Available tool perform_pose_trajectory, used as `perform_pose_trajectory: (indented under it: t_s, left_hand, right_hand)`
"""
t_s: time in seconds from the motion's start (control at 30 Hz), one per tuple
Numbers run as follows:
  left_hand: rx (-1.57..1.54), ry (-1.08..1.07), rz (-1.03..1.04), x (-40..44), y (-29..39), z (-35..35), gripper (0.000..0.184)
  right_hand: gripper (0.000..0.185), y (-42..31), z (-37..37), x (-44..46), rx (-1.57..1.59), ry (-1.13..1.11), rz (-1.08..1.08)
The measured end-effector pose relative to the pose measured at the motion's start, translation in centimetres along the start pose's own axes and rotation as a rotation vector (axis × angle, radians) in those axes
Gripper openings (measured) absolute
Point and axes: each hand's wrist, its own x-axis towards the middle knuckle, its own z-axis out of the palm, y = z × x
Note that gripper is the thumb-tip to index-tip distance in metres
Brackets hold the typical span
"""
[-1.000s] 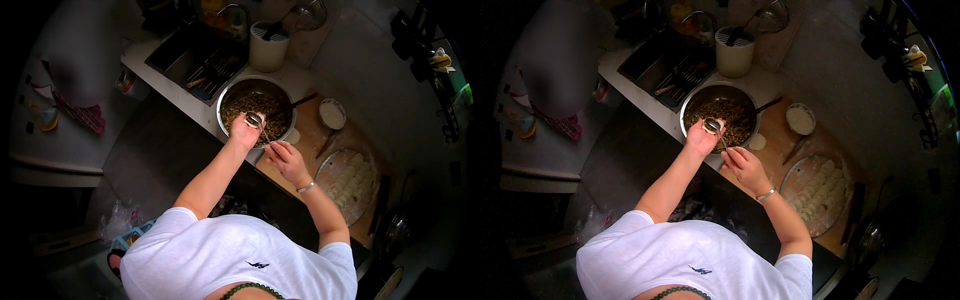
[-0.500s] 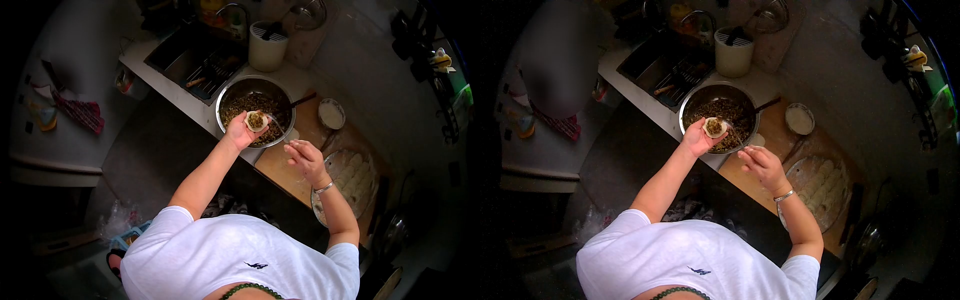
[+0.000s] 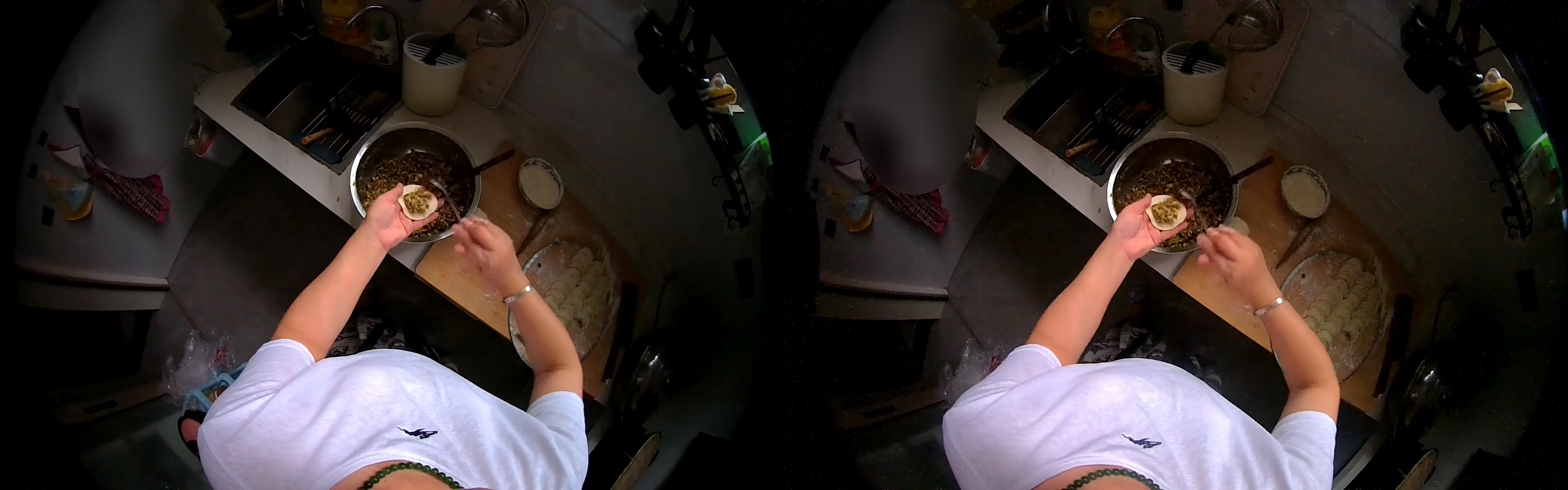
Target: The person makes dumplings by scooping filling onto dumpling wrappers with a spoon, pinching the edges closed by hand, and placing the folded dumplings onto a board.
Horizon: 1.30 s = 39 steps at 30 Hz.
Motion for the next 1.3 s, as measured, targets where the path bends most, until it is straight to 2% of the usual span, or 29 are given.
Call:
perform_pose_trajectory:
  t_s: [0.07,0.13,0.2,0.27,0.3,0.43,0.63,0.7,0.73,0.8,0.87,0.93,1.07,1.2,1.3]
  left_hand:
    - [-0.015,-0.020,-0.013,-0.2,0.2,-0.6,0.052]
    - [-0.006,-0.109,-0.001,-0.4,0.6,-1.5,0.053]
    - [-0.004,-0.120,0.010,-0.5,1.1,-2.3,0.053]
    - [-0.043,-0.180,0.003,-0.5,1.5,-2.8,0.052]
    - [-0.066,-0.199,0.000,-0.4,1.6,-3.0,0.050]
    - [-0.024,-0.147,0.004,-0.6,1.6,-2.1,0.048]
    - [0.012,-0.089,0.019,-1.4,1.9,-0.9,0.042]
    - [0.001,-0.228,-0.100,-2.2,1.7,0.1,0.037]
    - [-0.037,-0.219,-0.150,-2.9,1.2,1.5,0.043]
    - [-0.009,-0.290,-0.190,-3.2,0.2,2.6,0.045]
    - [0.066,-0.358,-0.167,-4.0,0.0,3.7,0.043]
    - [0.252,-0.390,-0.002,-4.4,-0.1,4.5,0.043]
    - [0.318,-0.363,0.085,-4.9,-0.8,5.5,0.043]
    - [0.408,-0.383,0.033,-5.5,-0.7,5.6,0.042]
    - [0.339,-0.346,-0.021,-5.9,-0.6,6.5,0.042]
  right_hand:
    - [0.031,0.8,0.6,0.2,-0.075,0.066,-0.053]
    - [0.029,1.0,0.8,0.1,-0.079,0.057,0.072]
    - [0.028,0.9,1.5,-0.8,-0.067,0.012,0.097]
    - [0.029,1.1,2.4,-1.7,-0.174,-0.187,-0.074]
    - [0.030,1.1,3.0,-2.4,-0.216,-0.328,-0.084]
    - [0.035,1.6,4.9,-3.3,-0.226,-0.424,-0.094]
    - [0.038,-1.2,0.5,-0.7,-0.340,-0.334,-0.075]
    - [0.034,-1.8,-0.4,0.3,-0.109,-0.148,0.063]
    - [0.034,-1.9,-0.4,0.7,-0.120,-0.144,0.072]
    - [0.030,-2.2,-0.1,1.8,-0.113,0.064,0.076]
    - [0.024,-1.9,-0.2,2.1,-0.131,0.110,0.078]
    - [0.022,-2.1,-0.3,2.1,-0.149,0.188,0.047]
    - [0.021,-3.4,-1.4,3.1,-0.126,0.258,0.039]
    - [0.018,-3.8,-2.1,2.9,-0.087,0.255,0.027]
    - [0.017,-4.0,-2.3,2.8,-0.091,0.259,0.010]
